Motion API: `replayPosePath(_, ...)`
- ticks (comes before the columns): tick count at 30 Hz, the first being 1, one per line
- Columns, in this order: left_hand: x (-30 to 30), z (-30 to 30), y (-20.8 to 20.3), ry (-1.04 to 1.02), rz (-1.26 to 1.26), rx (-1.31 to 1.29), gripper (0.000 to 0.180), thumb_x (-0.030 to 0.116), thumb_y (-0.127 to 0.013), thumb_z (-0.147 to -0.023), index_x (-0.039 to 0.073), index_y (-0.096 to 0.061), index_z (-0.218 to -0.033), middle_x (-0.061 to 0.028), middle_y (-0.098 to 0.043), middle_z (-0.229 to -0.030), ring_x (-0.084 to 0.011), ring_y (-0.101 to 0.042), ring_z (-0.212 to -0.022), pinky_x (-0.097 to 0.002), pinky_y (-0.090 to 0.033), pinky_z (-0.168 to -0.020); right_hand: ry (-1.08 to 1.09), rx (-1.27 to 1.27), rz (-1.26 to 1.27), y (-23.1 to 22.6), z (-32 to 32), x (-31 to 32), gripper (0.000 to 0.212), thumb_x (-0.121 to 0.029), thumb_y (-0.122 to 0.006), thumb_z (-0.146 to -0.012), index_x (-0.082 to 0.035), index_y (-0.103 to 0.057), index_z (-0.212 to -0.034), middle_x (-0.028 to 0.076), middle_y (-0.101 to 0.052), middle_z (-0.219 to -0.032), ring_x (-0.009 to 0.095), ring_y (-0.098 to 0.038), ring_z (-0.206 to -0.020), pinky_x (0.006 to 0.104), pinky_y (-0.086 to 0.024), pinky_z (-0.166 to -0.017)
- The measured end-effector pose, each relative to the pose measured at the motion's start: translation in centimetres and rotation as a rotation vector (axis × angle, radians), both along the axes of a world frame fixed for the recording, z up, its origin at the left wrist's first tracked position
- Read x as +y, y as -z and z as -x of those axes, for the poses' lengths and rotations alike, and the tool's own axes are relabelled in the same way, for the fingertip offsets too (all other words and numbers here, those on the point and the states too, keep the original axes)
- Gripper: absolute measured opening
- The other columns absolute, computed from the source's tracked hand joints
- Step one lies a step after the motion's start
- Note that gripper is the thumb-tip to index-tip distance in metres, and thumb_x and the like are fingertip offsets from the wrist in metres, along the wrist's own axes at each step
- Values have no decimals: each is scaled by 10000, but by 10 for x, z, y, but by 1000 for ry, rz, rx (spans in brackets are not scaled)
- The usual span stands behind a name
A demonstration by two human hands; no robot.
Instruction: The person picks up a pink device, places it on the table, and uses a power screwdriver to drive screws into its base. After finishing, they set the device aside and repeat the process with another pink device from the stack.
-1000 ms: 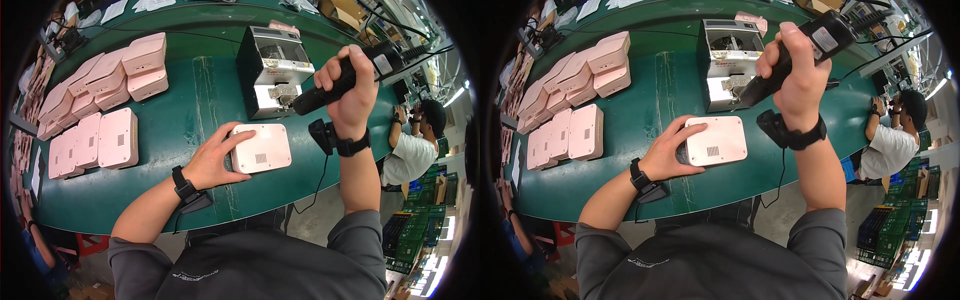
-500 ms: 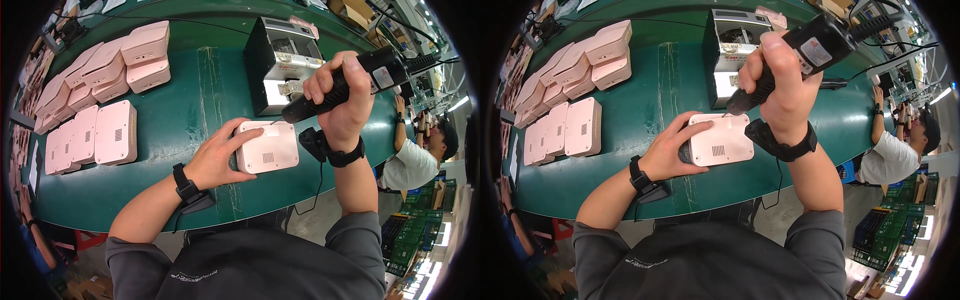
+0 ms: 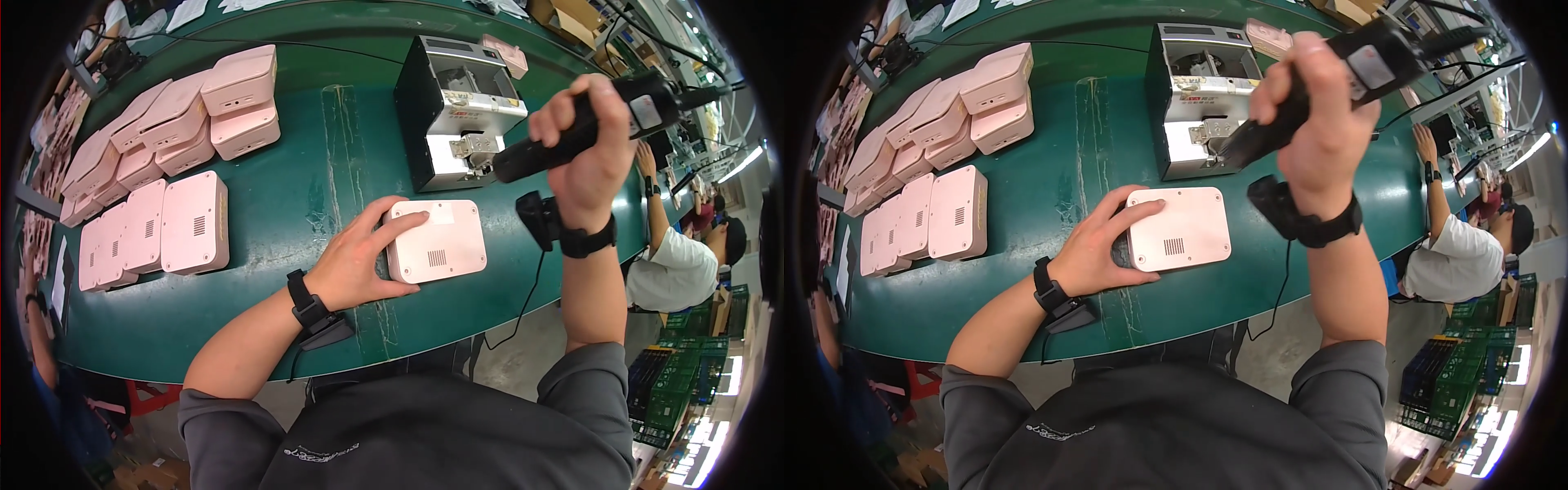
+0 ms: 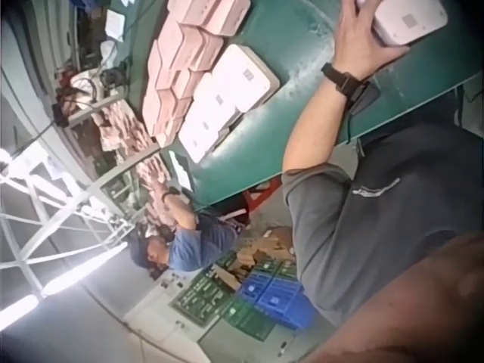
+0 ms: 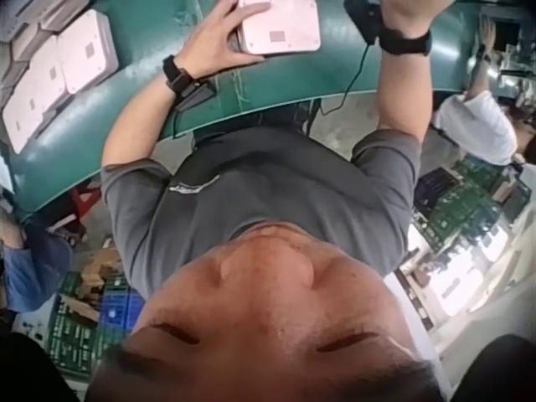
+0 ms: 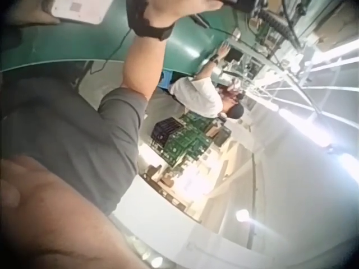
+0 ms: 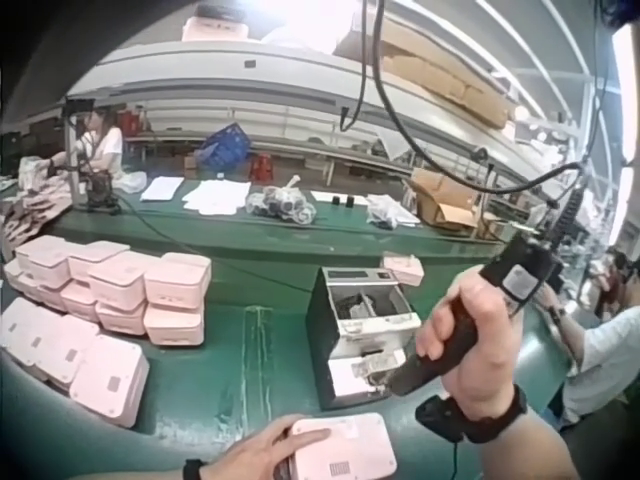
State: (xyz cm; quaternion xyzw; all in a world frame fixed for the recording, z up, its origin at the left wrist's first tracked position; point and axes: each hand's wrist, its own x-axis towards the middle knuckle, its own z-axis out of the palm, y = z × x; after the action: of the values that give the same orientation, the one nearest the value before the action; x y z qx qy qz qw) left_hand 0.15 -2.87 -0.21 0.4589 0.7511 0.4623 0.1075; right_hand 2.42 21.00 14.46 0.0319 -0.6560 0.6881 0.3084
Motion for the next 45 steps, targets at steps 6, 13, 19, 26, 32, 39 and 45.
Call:
replayPosePath(6, 0, 0, -2, 26, 0, 48, 819, 222, -900, -626, 220, -567, -1375, -154, -417, -1438, -380, -547, -1221, -432, -496, -1010, 60, 72, 23, -9, 20, 16, 251, -278, -601, -950, -34, -564, -906, 54, -507, -649, 173, -491, -530, 339, -442, -566)
replayPosePath(13, 1, 2, 1, 49, -13, 36, 780, 221, -890, -644, 244, -581, -1359, -156, -414, -1438, -384, -530, -1241, -432, -488, -1017, -104, -7, -14, -11, 4, -20, 276, -322, -525, -985, -49, -549, -956, 50, -490, -653, 166, -476, -544, 345, -440, -602)
replayPosePath(19, 1, 2, -1, 35, -44, 51, 783, 200, -888, -641, 241, -580, -1359, -151, -416, -1438, -381, -531, -1236, -429, -490, -1013, -321, 61, 40, -13, 1, -66, 286, -313, -451, -999, -42, -539, -980, 63, -499, -648, 170, -479, -531, 340, -435, -575)
replayPosePath(26, 0, 0, 2, 20, -28, 40, 792, 184, -886, -628, 247, -588, -1359, -173, -414, -1437, -391, -520, -1244, -438, -488, -1014, -336, -34, -11, 0, 6, -75, 271, -302, -475, -982, -37, -520, -952, 72, -502, -642, 172, -475, -523, 335, -432, -561)
replayPosePath(32, 0, 2, 5, 0, -22, 86, 811, 173, -884, -615, 256, -594, -1368, -211, -416, -1435, -408, -511, -1250, -449, -485, -1016, -325, -81, -73, 6, 5, -77, 277, -304, -492, -969, -30, -505, -927, 74, -498, -632, 170, -472, -518, 334, -433, -559)
replayPosePath(39, 2, 0, 4, -7, -21, 71, 801, 175, -885, -616, 253, -600, -1362, -207, -424, -1430, -405, -516, -1243, -441, -490, -1010, -240, -108, -84, 2, 7, -86, 280, -307, -514, -969, -31, -521, -929, 68, -493, -645, 167, -478, -536, 335, -438, -576)
replayPosePath(45, -6, 10, 0, -16, -57, 54, 775, 191, -882, -626, 238, -603, -1348, -180, -441, -1405, -388, -540, -1212, -436, -499, -998, -140, 38, 39, -12, 3, -28, 231, -271, -555, -967, -42, -548, -934, 55, -491, -671, 169, -475, -552, 341, -439, -594)
